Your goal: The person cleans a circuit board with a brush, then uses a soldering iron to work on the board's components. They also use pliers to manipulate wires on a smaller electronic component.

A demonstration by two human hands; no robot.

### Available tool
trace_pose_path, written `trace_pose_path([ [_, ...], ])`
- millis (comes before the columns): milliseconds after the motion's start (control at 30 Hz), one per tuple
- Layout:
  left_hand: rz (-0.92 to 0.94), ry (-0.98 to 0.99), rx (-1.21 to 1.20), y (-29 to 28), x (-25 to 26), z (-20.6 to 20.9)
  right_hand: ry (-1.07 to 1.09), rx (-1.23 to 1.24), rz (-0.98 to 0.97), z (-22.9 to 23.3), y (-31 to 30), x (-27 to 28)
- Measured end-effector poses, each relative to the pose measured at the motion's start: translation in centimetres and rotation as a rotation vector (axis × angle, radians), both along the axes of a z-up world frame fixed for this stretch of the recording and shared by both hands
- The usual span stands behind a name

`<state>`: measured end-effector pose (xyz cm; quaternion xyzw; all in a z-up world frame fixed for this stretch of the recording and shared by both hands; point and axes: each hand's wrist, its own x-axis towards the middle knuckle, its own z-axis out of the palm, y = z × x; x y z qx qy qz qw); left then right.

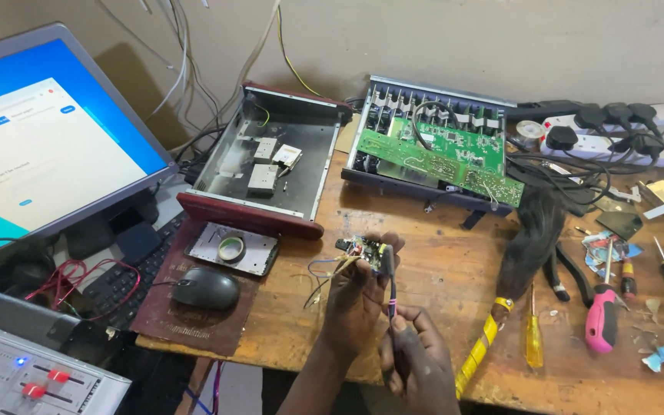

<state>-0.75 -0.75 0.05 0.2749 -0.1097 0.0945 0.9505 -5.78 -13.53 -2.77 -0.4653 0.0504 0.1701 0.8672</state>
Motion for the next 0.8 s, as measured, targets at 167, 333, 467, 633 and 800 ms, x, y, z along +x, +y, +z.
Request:
trace_pose_path([
  [167, 0.098, -0.09, 0.08, -0.4, -0.1, 0.7, 0.083, 0.077, -0.021, 2.2, 0.5, -1.3],
  [333, 0.149, -0.105, 0.237, -0.3, -1.4, 2.3, 0.038, 0.102, -0.06, 2.6, 0.8, -1.5],
  [467, 0.187, -0.117, 0.232, 0.9, -0.7, 2.3, 0.01, 0.065, -0.013, 0.3, 0.1, -2.2],
  [633, 0.171, -0.109, 0.26, 1.5, -1.4, 1.4, -0.038, 0.093, -0.03, 2.0, -2.4, -0.7],
  [800, 0.128, -0.009, 0.57, 1.7, -2.1, 3.4, -0.166, -0.699, 0.069, 9.5, -1.0, 0.6],
])
